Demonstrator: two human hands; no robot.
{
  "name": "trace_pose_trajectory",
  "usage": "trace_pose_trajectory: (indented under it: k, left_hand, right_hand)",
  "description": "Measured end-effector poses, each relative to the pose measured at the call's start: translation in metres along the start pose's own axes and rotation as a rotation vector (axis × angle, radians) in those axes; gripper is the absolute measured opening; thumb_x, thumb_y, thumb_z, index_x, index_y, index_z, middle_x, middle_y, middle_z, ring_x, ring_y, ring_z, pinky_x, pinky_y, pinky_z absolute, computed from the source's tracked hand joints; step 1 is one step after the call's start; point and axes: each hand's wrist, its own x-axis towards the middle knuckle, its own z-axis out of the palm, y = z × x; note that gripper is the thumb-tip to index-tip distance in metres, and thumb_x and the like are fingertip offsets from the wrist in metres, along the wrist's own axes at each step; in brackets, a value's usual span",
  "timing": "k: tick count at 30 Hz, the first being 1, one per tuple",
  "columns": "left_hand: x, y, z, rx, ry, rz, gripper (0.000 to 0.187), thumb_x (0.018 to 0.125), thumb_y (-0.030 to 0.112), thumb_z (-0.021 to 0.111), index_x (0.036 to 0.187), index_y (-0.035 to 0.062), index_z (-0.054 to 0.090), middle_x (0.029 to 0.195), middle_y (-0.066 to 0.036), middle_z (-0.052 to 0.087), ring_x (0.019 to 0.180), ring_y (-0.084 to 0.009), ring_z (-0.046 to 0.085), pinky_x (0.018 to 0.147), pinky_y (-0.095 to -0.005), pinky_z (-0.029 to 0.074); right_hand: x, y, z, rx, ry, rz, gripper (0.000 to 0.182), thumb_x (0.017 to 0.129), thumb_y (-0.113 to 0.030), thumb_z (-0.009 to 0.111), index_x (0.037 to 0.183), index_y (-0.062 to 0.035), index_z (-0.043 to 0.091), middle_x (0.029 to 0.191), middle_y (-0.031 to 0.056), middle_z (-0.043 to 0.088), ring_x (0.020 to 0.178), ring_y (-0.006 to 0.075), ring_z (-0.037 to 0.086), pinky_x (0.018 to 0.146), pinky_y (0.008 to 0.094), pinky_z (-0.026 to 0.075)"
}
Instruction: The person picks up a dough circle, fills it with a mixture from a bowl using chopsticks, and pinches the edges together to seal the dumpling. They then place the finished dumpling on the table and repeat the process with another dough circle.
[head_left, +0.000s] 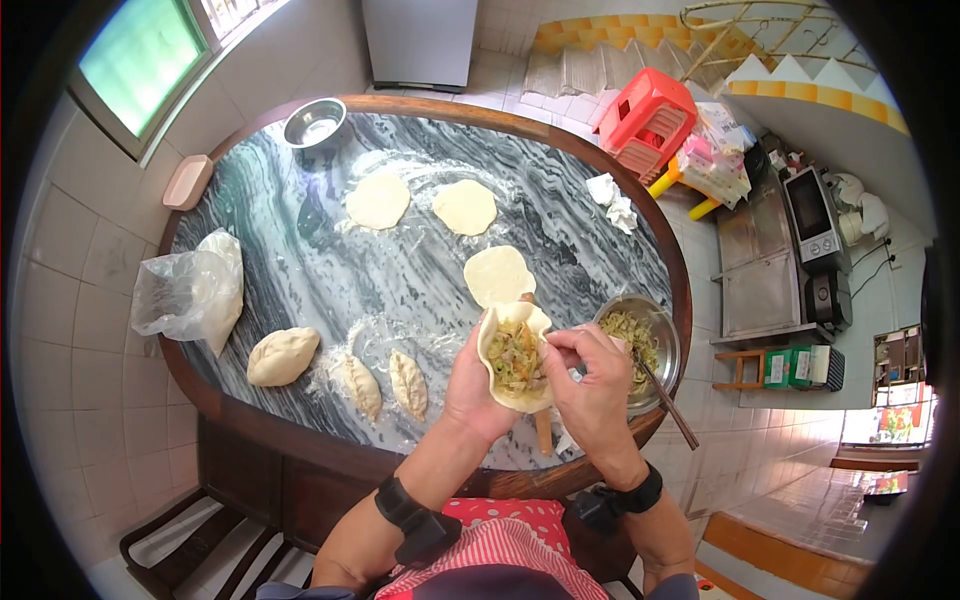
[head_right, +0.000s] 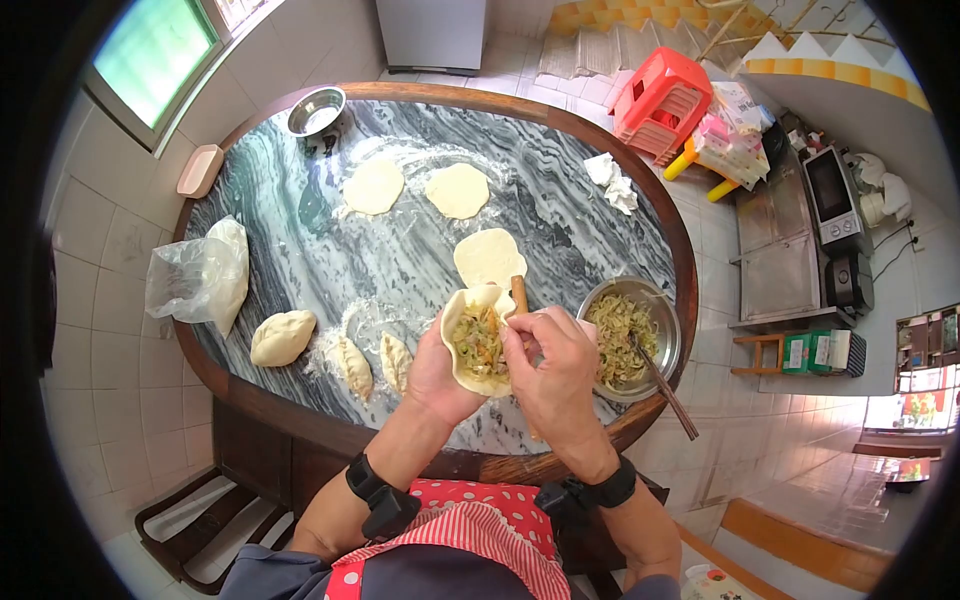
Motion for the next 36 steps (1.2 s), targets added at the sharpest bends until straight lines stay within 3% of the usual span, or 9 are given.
trace_pose_trajectory:
  k: [5, 11, 13, 21, 25, 26, 28, 34, 36]
  left_hand:
    - [0.001, 0.001, 0.002, 0.079, 0.013, 0.035, 0.042, 0.103, 0.039, 0.039, 0.125, 0.0082, 0.056, 0.111, -0.012, 0.064, 0.098, -0.0254, 0.062, 0.089, -0.0403, 0.052]
    - [0.005, 0.000, 0.002, 0.176, 0.097, 0.106, 0.043, 0.103, 0.042, 0.037, 0.124, 0.0093, 0.055, 0.109, -0.012, 0.064, 0.095, -0.0239, 0.062, 0.088, -0.0383, 0.052]
    - [0.005, 0.001, 0.001, 0.176, 0.119, 0.115, 0.042, 0.104, 0.042, 0.036, 0.124, 0.0096, 0.055, 0.108, -0.011, 0.064, 0.095, -0.0236, 0.062, 0.088, -0.0384, 0.052]
    - [0.007, 0.007, -0.012, 0.138, -0.014, 0.065, 0.042, 0.103, 0.040, 0.033, 0.126, 0.0119, 0.055, 0.112, -0.013, 0.065, 0.097, -0.0260, 0.064, 0.087, -0.0404, 0.054]
    - [0.007, 0.005, -0.009, 0.177, 0.030, 0.105, 0.043, 0.103, 0.038, 0.032, 0.126, 0.0106, 0.055, 0.112, -0.013, 0.065, 0.100, -0.0261, 0.064, 0.089, -0.0406, 0.054]
    - [0.006, 0.003, 0.000, 0.190, 0.095, 0.135, 0.041, 0.103, 0.037, 0.033, 0.122, 0.0098, 0.057, 0.109, -0.011, 0.065, 0.096, -0.0233, 0.064, 0.085, -0.0381, 0.054]
    - [0.005, 0.001, 0.004, 0.202, 0.161, 0.164, 0.039, 0.103, 0.036, 0.034, 0.119, 0.0091, 0.058, 0.106, -0.009, 0.066, 0.092, -0.0205, 0.065, 0.081, -0.0356, 0.054]
    - [0.009, 0.003, -0.005, 0.173, 0.142, 0.161, 0.041, 0.104, 0.036, 0.032, 0.121, 0.0086, 0.056, 0.106, -0.010, 0.066, 0.092, -0.0217, 0.064, 0.083, -0.0368, 0.053]
    - [0.010, 0.005, -0.014, 0.050, -0.042, 0.116, 0.046, 0.105, 0.040, 0.026, 0.123, 0.0075, 0.053, 0.109, -0.013, 0.063, 0.098, -0.0271, 0.062, 0.088, -0.0420, 0.052]
  right_hand:
    - [-0.002, -0.011, 0.006, -0.030, 0.042, -0.255, 0.011, 0.075, -0.005, 0.072, 0.085, -0.0069, 0.067, 0.082, 0.0041, 0.063, 0.075, 0.0236, 0.059, 0.075, 0.0367, 0.039]
    - [-0.008, -0.015, 0.016, 0.128, -0.066, -0.081, 0.011, 0.074, -0.003, 0.073, 0.084, -0.0020, 0.068, 0.084, 0.0078, 0.065, 0.081, 0.0264, 0.062, 0.076, 0.0382, 0.044]
    - [-0.007, -0.014, 0.018, 0.126, -0.063, -0.126, 0.010, 0.075, -0.002, 0.072, 0.084, -0.0018, 0.068, 0.083, 0.0081, 0.064, 0.080, 0.0264, 0.062, 0.075, 0.0378, 0.045]
    - [-0.001, -0.020, 0.019, 0.071, -0.088, -0.095, 0.017, 0.070, -0.009, 0.077, 0.083, -0.0017, 0.069, 0.080, 0.0075, 0.064, 0.073, 0.0237, 0.063, 0.073, 0.0341, 0.045]
    - [-0.001, -0.017, 0.025, 0.078, -0.107, 0.003, 0.019, 0.068, -0.014, 0.079, 0.080, -0.0053, 0.067, 0.080, 0.0050, 0.062, 0.075, 0.0231, 0.061, 0.071, 0.0362, 0.039]
    - [-0.001, -0.017, 0.028, 0.069, -0.089, 0.003, 0.019, 0.068, -0.017, 0.078, 0.079, -0.0080, 0.066, 0.080, 0.0042, 0.061, 0.078, 0.0239, 0.060, 0.072, 0.0392, 0.034]
    - [-0.001, -0.018, 0.029, 0.026, -0.064, -0.023, 0.018, 0.068, -0.015, 0.077, 0.079, -0.0082, 0.065, 0.080, 0.0042, 0.061, 0.078, 0.0242, 0.060, 0.072, 0.0395, 0.034]
    - [-0.001, -0.016, 0.028, -0.066, 0.015, -0.128, 0.013, 0.070, -0.008, 0.073, 0.078, -0.0075, 0.062, 0.080, 0.0067, 0.063, 0.075, 0.0253, 0.060, 0.075, 0.0401, 0.036]
    - [0.000, -0.014, 0.024, -0.030, 0.018, -0.104, 0.012, 0.071, -0.006, 0.071, 0.078, -0.0068, 0.062, 0.080, 0.0080, 0.064, 0.073, 0.0254, 0.061, 0.076, 0.0397, 0.037]
